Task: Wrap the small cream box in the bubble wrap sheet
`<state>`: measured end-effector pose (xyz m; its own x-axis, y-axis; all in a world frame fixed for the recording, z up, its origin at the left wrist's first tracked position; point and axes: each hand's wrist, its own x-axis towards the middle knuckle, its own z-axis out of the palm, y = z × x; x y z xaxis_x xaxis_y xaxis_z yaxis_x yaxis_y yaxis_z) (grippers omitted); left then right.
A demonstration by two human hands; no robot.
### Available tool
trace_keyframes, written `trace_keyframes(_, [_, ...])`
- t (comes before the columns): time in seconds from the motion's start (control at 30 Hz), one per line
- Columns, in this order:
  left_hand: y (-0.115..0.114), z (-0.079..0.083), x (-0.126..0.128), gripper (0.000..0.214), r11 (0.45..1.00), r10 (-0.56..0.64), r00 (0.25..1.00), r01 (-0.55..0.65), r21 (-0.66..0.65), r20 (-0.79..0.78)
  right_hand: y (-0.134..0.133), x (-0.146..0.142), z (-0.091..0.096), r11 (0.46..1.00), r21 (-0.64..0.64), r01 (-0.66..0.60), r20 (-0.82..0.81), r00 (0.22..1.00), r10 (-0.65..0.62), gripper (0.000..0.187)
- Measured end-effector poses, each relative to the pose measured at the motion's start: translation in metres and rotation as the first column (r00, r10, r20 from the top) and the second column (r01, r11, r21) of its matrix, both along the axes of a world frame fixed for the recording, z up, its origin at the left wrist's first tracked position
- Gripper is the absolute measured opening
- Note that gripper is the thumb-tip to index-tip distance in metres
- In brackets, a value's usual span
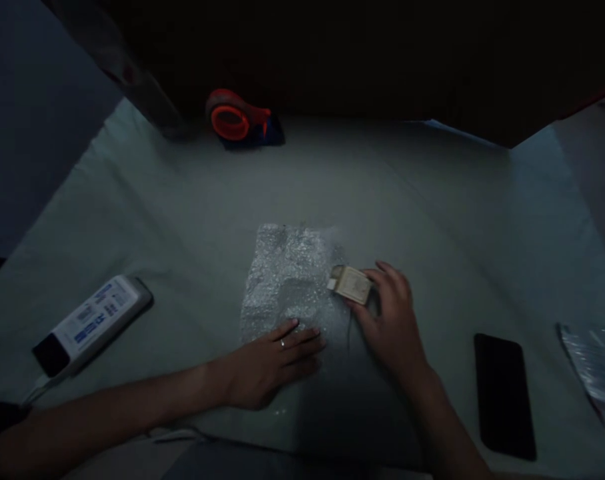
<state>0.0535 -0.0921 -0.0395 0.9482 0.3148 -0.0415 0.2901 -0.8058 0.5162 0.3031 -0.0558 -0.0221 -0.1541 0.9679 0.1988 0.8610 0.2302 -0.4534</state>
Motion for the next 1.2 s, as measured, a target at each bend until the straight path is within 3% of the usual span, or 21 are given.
trace_keyframes(0.07, [-0.001,-0.002,-0.002,0.046,1.000,0.009,1.000,-0.009,-0.008,-0.002,-0.005,0.022,-0.001,0.996,-0.031,0.080,-0.005,0.997,-0.080,0.041])
trace_keyframes(0.17, [-0.002,-0.001,-0.005,0.046,1.000,0.026,1.000,-0.026,-0.014,-0.013,-0.012,0.040,-0.008,0.995,-0.059,0.080,0.009,0.997,-0.080,0.044])
trace_keyframes(0.4, [-0.003,-0.001,-0.004,0.048,0.998,0.059,0.998,-0.059,-0.020,0.002,-0.015,0.035,-0.019,0.995,-0.097,0.030,0.031,0.999,-0.027,0.045])
trace_keyframes(0.5, [-0.004,-0.002,-0.002,0.044,0.998,0.067,0.998,-0.067,-0.017,0.009,-0.012,0.032,-0.009,0.993,-0.115,0.041,0.016,0.999,-0.039,0.042])
trace_keyframes(0.63, [-0.005,0.000,0.002,0.041,0.996,0.089,0.996,-0.089,0.003,0.010,-0.011,0.009,0.018,0.981,-0.006,0.192,-0.097,0.977,-0.191,0.045])
trace_keyframes(0.7, [-0.004,0.001,0.004,0.042,0.996,0.091,0.996,-0.091,0.001,0.007,-0.011,-0.013,0.029,0.995,-0.003,0.100,-0.168,0.981,-0.099,0.042])
trace_keyframes(0.73, [-0.004,0.001,0.005,0.042,0.996,0.094,0.996,-0.094,-0.006,0.007,-0.010,-0.025,0.031,0.999,-0.005,-0.036,-0.178,0.984,0.034,0.039])
trace_keyframes(0.77, [-0.004,0.001,0.005,0.043,0.995,0.097,0.995,-0.097,-0.013,0.010,-0.009,-0.036,0.031,0.980,-0.028,-0.197,-0.171,0.967,0.190,0.038])
trace_keyframes(0.83, [-0.004,0.002,0.006,0.042,0.994,0.103,0.995,-0.103,-0.023,0.015,-0.006,-0.054,0.023,0.930,-0.077,-0.360,-0.159,0.925,0.345,0.039])
trace_keyframes(1.0, [-0.002,0.004,0.006,0.037,0.996,0.085,0.996,-0.085,-0.005,0.026,0.003,-0.064,-0.004,0.924,-0.157,-0.348,-0.098,0.937,0.336,0.038])
trace_keyframes(1.2, [-0.001,0.004,0.006,0.038,0.995,0.098,0.995,-0.097,-0.021,0.033,0.002,-0.059,-0.009,0.923,-0.135,-0.361,-0.098,0.932,0.350,0.038])
